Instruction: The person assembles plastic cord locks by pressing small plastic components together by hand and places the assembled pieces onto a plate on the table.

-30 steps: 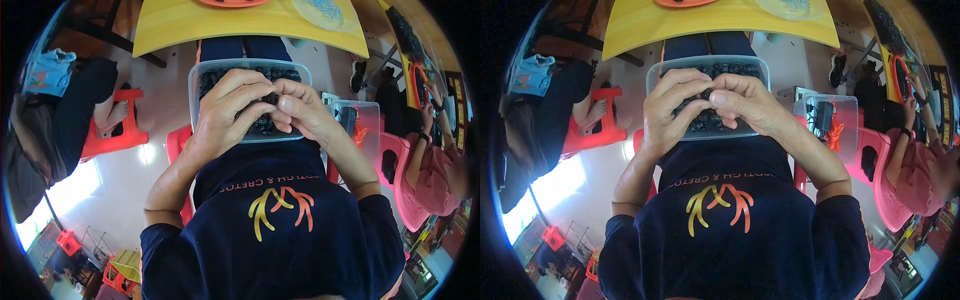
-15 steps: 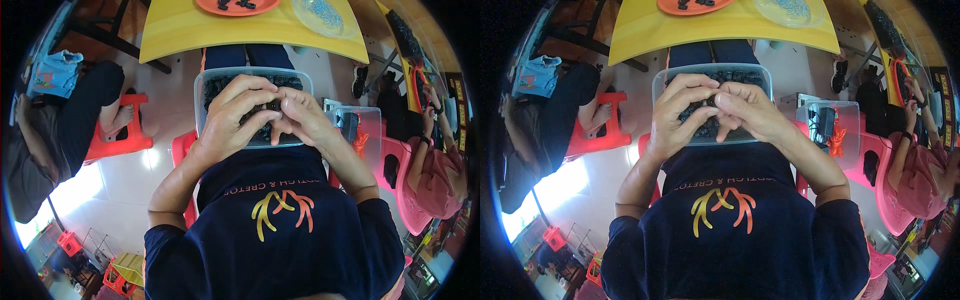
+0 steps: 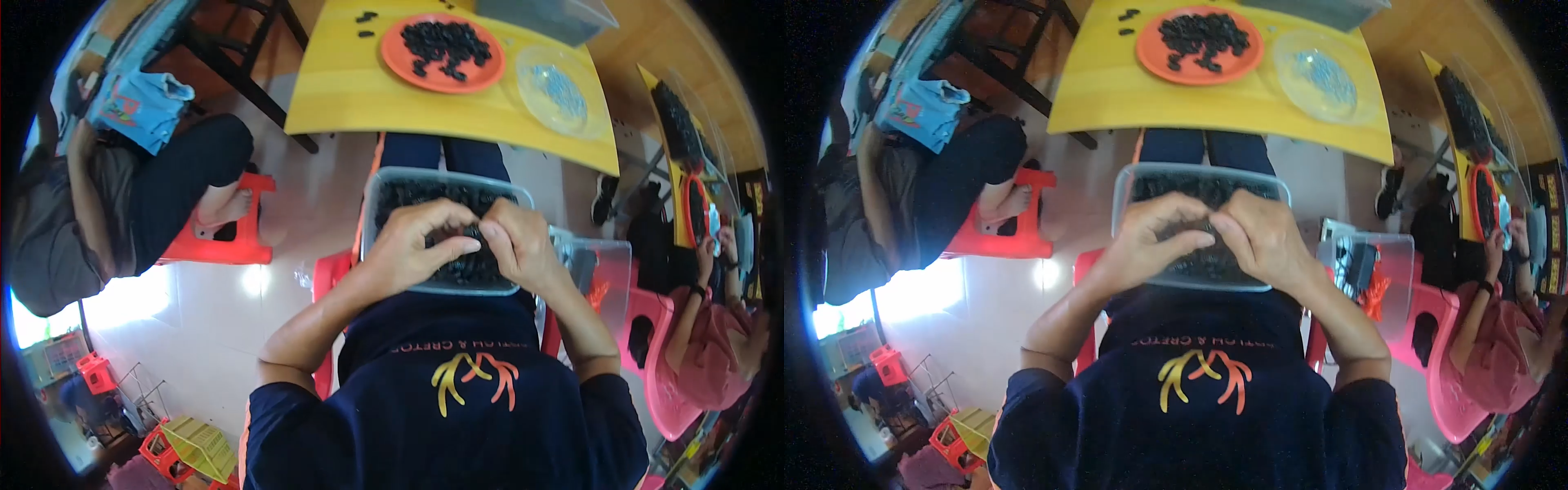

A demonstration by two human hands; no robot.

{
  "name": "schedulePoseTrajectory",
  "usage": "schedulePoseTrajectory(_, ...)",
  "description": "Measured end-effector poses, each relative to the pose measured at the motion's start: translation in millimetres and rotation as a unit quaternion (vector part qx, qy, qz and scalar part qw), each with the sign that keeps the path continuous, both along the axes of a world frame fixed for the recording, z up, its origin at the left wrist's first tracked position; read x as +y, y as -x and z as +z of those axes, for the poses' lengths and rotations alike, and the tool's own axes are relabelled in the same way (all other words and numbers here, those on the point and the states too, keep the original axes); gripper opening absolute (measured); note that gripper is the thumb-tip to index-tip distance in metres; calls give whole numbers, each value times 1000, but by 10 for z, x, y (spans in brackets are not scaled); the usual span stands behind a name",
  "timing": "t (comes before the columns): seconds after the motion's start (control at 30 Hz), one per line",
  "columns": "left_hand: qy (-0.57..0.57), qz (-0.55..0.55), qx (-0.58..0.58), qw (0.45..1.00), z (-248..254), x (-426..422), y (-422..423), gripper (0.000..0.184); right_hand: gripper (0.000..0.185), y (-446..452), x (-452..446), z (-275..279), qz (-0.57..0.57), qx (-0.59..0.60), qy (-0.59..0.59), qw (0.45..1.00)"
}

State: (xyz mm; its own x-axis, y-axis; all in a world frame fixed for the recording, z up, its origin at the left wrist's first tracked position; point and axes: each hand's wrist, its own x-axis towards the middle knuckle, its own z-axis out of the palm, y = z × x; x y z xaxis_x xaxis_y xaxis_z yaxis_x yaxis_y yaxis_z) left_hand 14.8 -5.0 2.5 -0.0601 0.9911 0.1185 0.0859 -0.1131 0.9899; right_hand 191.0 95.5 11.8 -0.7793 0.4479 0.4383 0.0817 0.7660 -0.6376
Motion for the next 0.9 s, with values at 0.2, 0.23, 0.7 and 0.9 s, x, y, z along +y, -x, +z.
schedulePoseTrajectory(0.2, 117, -65, -212, 968, 24, -69, 54, 11, 17, 27, -25, 17, 29, 54, -39, 997)
schedulePoseTrajectory(0.23, 128, -78, -216, 965, 20, -77, 76, 11, 18, 28, -33, 15, 28, 59, -29, 997)
schedulePoseTrajectory(0.7, 190, -76, -210, 956, 143, 67, 202, 11, 28, 65, -78, -62, -20, 38, 143, 989)
schedulePoseTrajectory(0.9, 179, -76, -189, 963, 130, 82, 168, 13, 34, -37, -170, -133, 12, 52, 382, 922)
